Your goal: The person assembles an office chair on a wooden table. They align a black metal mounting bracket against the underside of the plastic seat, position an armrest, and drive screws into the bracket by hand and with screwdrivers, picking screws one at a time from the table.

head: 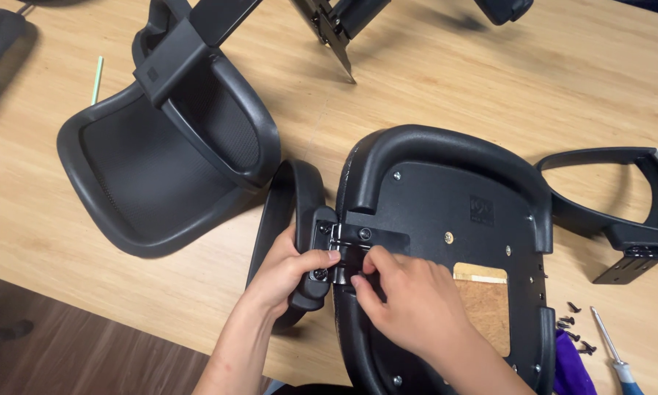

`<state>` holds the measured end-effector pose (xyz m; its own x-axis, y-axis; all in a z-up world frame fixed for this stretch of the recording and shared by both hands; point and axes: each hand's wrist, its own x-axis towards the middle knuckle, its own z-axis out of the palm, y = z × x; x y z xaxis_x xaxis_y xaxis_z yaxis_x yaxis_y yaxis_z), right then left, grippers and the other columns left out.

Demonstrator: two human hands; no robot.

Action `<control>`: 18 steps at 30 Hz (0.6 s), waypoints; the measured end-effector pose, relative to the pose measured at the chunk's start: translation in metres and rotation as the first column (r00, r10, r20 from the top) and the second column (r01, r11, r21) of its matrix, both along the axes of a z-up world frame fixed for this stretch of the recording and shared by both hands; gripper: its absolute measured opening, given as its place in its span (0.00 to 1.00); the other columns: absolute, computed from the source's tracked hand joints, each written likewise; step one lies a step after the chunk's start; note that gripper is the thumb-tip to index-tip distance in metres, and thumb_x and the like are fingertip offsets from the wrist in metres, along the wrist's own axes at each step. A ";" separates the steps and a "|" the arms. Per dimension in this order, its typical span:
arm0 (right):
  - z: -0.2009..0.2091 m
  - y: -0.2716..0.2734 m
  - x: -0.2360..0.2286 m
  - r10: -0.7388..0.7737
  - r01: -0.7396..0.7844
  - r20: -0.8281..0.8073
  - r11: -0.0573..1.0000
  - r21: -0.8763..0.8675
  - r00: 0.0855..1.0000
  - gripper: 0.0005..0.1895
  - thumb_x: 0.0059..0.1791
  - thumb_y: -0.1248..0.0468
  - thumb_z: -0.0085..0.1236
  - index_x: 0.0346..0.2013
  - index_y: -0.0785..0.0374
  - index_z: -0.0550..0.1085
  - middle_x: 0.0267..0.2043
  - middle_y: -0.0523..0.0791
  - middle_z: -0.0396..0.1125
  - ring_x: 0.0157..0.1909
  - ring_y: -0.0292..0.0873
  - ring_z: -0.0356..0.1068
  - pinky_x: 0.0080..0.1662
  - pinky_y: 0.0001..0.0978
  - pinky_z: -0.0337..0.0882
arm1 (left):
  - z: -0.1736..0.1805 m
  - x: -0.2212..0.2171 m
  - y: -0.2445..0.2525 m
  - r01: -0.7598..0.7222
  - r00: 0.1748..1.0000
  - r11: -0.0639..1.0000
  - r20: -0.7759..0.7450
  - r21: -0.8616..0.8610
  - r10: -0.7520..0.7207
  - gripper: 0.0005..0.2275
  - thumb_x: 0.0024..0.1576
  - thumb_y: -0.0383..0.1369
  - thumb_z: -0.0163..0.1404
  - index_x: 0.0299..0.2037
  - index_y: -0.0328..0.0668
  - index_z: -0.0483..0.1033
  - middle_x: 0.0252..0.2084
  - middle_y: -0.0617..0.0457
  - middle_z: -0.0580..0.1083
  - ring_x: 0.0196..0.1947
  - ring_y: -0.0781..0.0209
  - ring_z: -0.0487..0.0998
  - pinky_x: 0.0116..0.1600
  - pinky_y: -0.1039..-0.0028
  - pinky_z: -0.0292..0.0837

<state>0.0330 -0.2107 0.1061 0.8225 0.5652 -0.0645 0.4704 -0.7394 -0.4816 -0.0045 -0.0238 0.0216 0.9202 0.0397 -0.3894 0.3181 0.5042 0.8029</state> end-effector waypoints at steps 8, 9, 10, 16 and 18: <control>-0.020 -0.008 0.002 -0.071 0.072 0.016 0.986 -0.149 0.997 0.17 0.52 0.50 0.54 0.28 0.58 0.75 0.26 0.46 0.74 0.28 0.55 0.74 0.33 0.50 0.72 | -0.003 0.004 0.001 -0.004 1.000 1.000 -0.011 -0.008 0.004 0.21 0.45 0.24 0.60 0.51 0.35 0.74 0.38 0.51 0.78 0.37 0.62 0.80 0.44 0.72 0.76; -0.018 -0.010 0.003 -0.094 0.094 0.006 0.988 -0.126 0.996 0.17 0.50 0.50 0.56 0.27 0.59 0.75 0.26 0.46 0.74 0.28 0.54 0.75 0.33 0.49 0.73 | -0.005 0.002 0.002 -0.002 1.000 1.000 -0.019 -0.008 0.002 0.21 0.45 0.24 0.60 0.51 0.35 0.74 0.38 0.50 0.77 0.37 0.62 0.80 0.43 0.71 0.76; -0.018 -0.015 0.004 -0.091 0.090 0.002 0.988 -0.125 0.996 0.17 0.50 0.50 0.56 0.27 0.59 0.75 0.26 0.46 0.74 0.28 0.54 0.75 0.33 0.49 0.73 | -0.006 0.001 0.003 -0.005 1.000 1.000 -0.023 -0.007 0.005 0.21 0.45 0.24 0.60 0.51 0.35 0.74 0.38 0.50 0.77 0.37 0.62 0.80 0.43 0.71 0.76; -0.054 -0.085 0.012 -0.374 0.375 -0.025 0.927 0.024 0.927 0.15 0.46 0.52 0.59 0.40 0.59 0.78 0.34 0.44 0.73 0.34 0.44 0.76 0.41 0.36 0.77 | -0.002 0.013 0.008 0.002 1.000 1.000 -0.022 0.027 -0.001 0.21 0.47 0.26 0.58 0.53 0.35 0.73 0.40 0.52 0.78 0.40 0.63 0.80 0.47 0.74 0.76; -0.068 -0.111 0.005 -0.317 0.318 0.190 0.948 0.026 0.929 0.21 0.46 0.54 0.59 0.51 0.58 0.77 0.53 0.48 0.69 0.55 0.52 0.69 0.55 0.40 0.70 | -0.004 0.017 0.009 -0.017 0.997 1.000 -0.074 0.025 0.019 0.21 0.47 0.27 0.58 0.54 0.38 0.73 0.40 0.52 0.78 0.39 0.63 0.80 0.46 0.73 0.76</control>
